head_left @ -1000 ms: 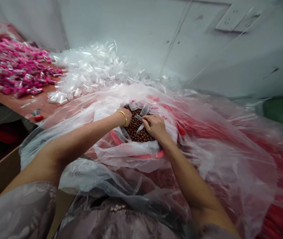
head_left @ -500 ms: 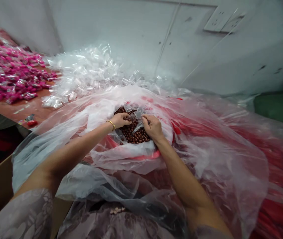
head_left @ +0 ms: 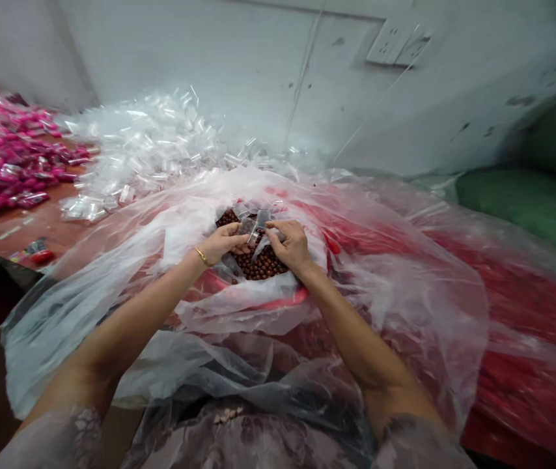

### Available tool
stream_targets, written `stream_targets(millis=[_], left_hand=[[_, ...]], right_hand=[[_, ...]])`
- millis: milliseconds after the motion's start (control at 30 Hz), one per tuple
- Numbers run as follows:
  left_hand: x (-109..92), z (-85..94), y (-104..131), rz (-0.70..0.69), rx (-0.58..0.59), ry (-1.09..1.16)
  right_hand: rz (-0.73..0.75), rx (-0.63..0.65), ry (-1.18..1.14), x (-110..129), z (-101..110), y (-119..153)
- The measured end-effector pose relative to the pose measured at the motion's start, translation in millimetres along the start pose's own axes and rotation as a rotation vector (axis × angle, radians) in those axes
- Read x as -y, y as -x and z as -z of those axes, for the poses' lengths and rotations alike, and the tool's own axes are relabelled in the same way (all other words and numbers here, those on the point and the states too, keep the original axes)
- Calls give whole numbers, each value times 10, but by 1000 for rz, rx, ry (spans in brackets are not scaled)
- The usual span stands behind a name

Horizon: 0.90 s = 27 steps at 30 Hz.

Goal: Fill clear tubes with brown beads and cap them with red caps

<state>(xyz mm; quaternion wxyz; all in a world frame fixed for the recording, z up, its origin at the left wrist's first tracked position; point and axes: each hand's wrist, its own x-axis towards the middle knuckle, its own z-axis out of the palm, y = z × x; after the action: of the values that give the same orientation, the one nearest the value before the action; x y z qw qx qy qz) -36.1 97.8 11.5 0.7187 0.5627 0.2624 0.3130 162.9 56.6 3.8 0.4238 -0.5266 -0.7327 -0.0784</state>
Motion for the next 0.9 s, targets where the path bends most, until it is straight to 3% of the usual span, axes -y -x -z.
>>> stream_targets(millis=[67,167,300,367,533,667,800,900], left_hand=[[-11,-6,5,-1,51,-14],[-40,-33,35,12,95,10],[-103,-34,111,76,87,63],[-129,-15,132,110,96,80],[-138,-30,154,145,22,127],[-116,-97,173,106,-55,116],[-90,-119,175,64,-141,116],[-67,-115,174,28,-183,96]], right_hand=[[23,-4,-95,79,-6,-35],[16,94,-177,248,2,-107],[-101,271,-343,407,41,-175],[-178,287,-382,432,48,-184],[-267,228,-300,497,-26,-203],[-210,232,-85,601,-77,-282],[-66,140,176,524,153,-317],[-229,118,327,181,538,-217]])
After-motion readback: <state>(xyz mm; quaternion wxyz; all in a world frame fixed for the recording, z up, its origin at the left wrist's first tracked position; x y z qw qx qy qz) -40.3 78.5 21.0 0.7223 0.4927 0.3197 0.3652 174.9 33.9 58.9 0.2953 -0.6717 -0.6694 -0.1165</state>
